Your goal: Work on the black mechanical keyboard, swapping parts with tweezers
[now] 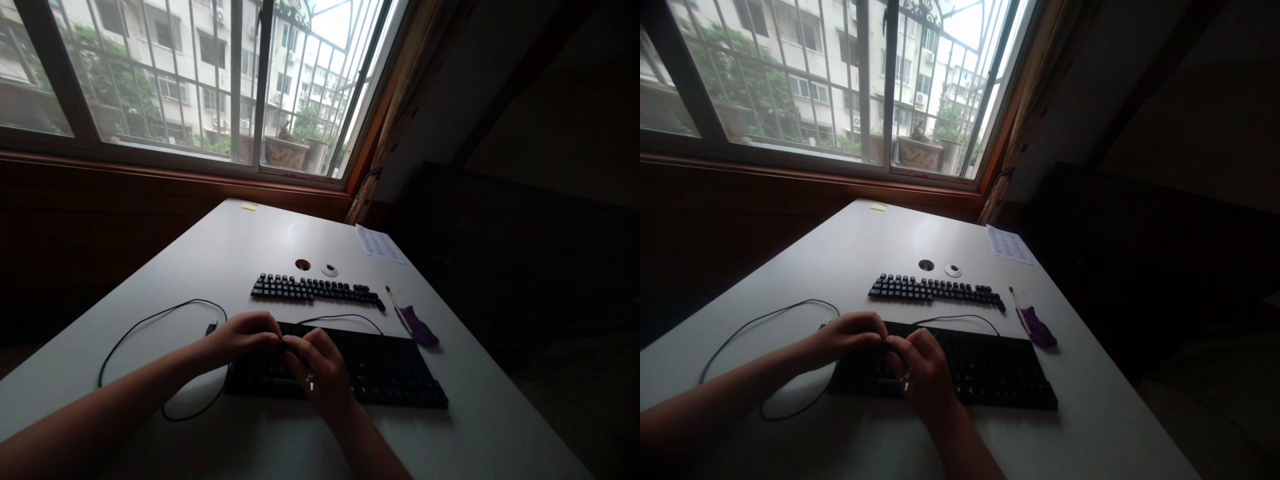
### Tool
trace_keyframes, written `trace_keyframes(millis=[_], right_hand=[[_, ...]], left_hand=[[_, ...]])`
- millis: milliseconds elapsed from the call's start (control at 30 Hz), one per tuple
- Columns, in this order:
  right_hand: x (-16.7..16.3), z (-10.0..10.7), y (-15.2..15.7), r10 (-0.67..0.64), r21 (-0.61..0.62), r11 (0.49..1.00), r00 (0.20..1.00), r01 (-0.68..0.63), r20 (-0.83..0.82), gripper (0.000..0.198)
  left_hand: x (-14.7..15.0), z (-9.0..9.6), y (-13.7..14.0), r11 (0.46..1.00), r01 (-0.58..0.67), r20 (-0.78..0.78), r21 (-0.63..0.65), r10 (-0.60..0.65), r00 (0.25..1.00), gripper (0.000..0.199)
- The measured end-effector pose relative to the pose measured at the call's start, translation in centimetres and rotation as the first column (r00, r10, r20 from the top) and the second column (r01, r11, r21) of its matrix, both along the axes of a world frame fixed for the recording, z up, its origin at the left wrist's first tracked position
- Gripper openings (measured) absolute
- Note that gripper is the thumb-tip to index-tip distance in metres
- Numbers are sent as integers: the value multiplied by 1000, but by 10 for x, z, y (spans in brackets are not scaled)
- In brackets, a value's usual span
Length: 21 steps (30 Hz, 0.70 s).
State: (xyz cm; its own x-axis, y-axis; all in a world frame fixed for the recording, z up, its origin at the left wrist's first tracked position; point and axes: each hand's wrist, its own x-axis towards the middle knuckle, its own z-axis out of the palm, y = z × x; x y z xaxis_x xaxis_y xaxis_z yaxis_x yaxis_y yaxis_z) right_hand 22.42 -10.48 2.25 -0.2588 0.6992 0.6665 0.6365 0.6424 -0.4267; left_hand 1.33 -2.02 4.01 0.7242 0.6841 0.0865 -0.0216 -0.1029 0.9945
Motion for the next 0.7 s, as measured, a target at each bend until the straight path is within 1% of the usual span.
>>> trace_keyframes(millis=[100,267,433,600,700], right_hand=[[0,0,0,-15,4,1000,1000,15,-25,28],[0,2,1,-16,-2,1000,999,16,-40,28],[-1,4,1,-13,-12,1000,999,12,-49,26],[-2,3,0,-23,-16,1000,999,22,-47,23],[-2,2,0,-27,-23,999,998,26,-49,22]], left_hand=[[-1,1,2,994,7,-38,105,-3,999,25],[-1,-1,4,973,32,-39,227,-24,999,22],[-1,-6,7,953,53,-52,297,-40,998,23],[-2,-14,10,914,29,-25,404,-20,999,23],[-1,-14,9,893,17,-20,449,-9,1000,21]])
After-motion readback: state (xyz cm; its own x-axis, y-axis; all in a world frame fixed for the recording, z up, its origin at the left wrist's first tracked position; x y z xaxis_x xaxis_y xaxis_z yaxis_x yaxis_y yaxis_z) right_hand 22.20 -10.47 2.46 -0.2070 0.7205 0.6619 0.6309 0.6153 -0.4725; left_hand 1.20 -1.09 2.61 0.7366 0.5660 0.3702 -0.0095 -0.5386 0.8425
